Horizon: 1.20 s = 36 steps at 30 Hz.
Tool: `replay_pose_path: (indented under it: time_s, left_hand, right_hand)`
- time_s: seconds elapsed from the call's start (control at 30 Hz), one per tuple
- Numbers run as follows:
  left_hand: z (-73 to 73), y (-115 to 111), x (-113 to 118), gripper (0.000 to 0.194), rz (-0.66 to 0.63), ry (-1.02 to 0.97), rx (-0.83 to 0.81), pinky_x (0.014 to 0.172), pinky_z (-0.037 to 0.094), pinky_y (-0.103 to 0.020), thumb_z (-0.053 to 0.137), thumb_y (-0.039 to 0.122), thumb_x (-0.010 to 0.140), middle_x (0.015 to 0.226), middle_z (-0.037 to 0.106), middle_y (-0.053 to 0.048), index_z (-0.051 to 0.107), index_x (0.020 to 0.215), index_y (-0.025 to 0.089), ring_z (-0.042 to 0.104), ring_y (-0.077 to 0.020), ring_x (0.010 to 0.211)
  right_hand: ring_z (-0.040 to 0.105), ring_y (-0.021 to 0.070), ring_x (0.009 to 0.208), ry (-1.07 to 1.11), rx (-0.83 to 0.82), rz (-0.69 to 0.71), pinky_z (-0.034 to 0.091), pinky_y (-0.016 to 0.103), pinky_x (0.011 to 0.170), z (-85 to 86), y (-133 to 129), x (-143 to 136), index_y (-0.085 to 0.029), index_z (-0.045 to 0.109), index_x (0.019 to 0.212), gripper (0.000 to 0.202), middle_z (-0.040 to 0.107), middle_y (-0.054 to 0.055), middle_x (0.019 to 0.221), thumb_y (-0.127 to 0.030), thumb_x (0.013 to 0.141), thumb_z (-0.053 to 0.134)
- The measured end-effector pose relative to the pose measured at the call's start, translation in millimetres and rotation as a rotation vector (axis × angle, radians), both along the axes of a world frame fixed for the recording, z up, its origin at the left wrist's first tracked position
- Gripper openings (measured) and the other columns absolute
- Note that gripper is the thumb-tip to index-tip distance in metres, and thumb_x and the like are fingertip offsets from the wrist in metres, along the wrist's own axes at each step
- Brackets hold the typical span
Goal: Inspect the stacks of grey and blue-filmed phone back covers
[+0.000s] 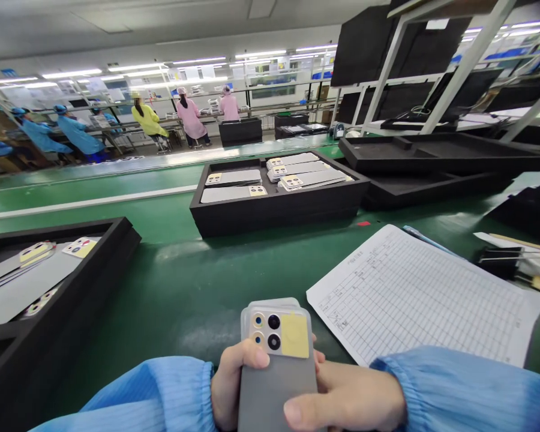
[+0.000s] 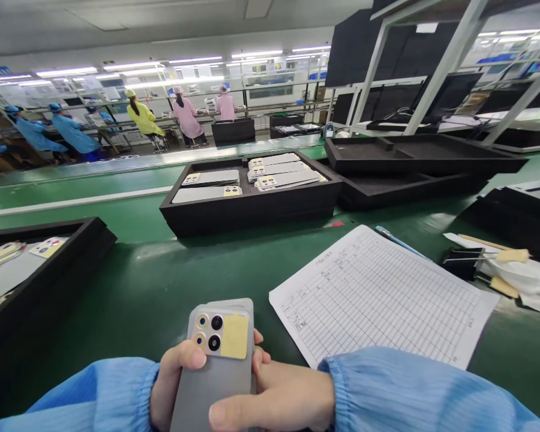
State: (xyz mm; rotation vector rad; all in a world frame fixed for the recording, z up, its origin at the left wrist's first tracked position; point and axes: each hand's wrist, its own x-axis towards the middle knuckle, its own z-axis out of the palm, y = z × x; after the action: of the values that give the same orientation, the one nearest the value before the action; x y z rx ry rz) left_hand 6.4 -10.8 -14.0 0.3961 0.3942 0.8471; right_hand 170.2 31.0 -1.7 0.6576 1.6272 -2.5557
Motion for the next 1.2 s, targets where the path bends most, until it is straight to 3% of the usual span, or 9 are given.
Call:
replay_pose_path:
  time_s: [0.1,0.17,0.23,0.33,0.47,0.67,0.97,1.2]
  left_hand:
    - [-2.6,5,-5,0.053,0.098,0.062,-0.092,0.089,0.036,-0.044,0.049,0.029,0.062,0.101,0.066,-0.014,0.055,0.11,0.008,0.058,-0.0303,0.096]
    - [-0.5,7,-6,0.047,0.134,0.175,-0.203,0.079,0.042,-0.038,0.05,0.029,0.066,0.09,0.069,-0.014,0.058,0.105,0.005,0.063,-0.0255,0.082]
    - [2.8,5,-4,0.041,0.165,0.269,-0.275,0.068,0.045,-0.031,0.053,0.028,0.068,0.077,0.07,-0.012,0.06,0.101,0.005,0.064,-0.0205,0.068]
    - [6.3,-1,2,0.044,0.129,0.244,-0.189,0.062,0.045,-0.028,0.06,0.019,0.062,0.072,0.07,-0.008,0.058,0.105,0.01,0.064,-0.0185,0.063]
    - [5.5,-2,6,0.051,-0.006,0.124,-0.119,0.073,0.045,-0.031,0.061,0.012,0.06,0.085,0.07,-0.008,0.056,0.11,0.013,0.065,-0.0209,0.075]
    - [2.0,1,0,0.053,-0.02,0.033,-0.211,0.079,0.043,-0.039,0.053,0.013,0.057,0.084,0.07,-0.011,0.057,0.109,0.009,0.063,-0.027,0.084]
    - [3.7,2,1,0.051,0.009,0.097,-0.274,0.075,0.044,-0.037,0.052,0.013,0.052,0.078,0.071,-0.01,0.061,0.103,0.008,0.064,-0.0255,0.076]
    - [5.9,1,1,0.028,0.039,0.119,-0.277,0.061,0.046,-0.028,0.053,0.016,0.053,0.062,0.07,-0.01,0.069,0.074,0.006,0.062,-0.0179,0.055]
  right_hand:
    - [0.051,0.0058,0.041,-0.221,0.328,-0.152,0.041,0.015,0.042,3.5,11,5,-0.01,0.061,0.069,0.041,0.054,0.0,0.053,-0.05,0.073,0.056]
    - [0.045,0.0056,0.036,-0.329,0.561,-0.317,0.034,0.016,0.037,6.0,18,7,-0.011,0.053,0.054,0.046,0.05,0.0,0.047,-0.051,0.076,0.05]
    - [0.043,0.0059,0.04,-0.326,0.739,-0.449,0.03,0.017,0.038,8.1,21,7,-0.014,0.047,0.056,0.039,0.049,-0.002,0.05,-0.047,0.076,0.053]
    - [0.035,0.0067,0.046,-0.201,0.866,-0.494,0.027,0.019,0.041,10.2,18,6,-0.018,0.039,0.064,0.03,0.04,-0.006,0.053,-0.038,0.071,0.061]
    - [0.027,0.006,0.045,-0.102,0.92,-0.484,0.021,0.02,0.04,10.4,13,6,-0.02,0.03,0.06,0.036,0.03,-0.007,0.052,-0.035,0.069,0.06]
    - [0.024,0.005,0.043,-0.132,0.939,-0.518,0.02,0.02,0.039,8.6,13,6,-0.019,0.029,0.056,0.037,0.027,-0.007,0.051,-0.034,0.071,0.059]
    - [0.026,0.0053,0.044,-0.133,0.918,-0.513,0.02,0.021,0.039,10.6,13,5,-0.019,0.03,0.055,0.036,0.028,-0.007,0.051,-0.033,0.071,0.06]
    - [0.028,0.0064,0.047,-0.119,0.951,-0.488,0.022,0.022,0.043,8.6,14,8,-0.019,0.03,0.057,0.035,0.029,-0.006,0.053,-0.035,0.078,0.053]
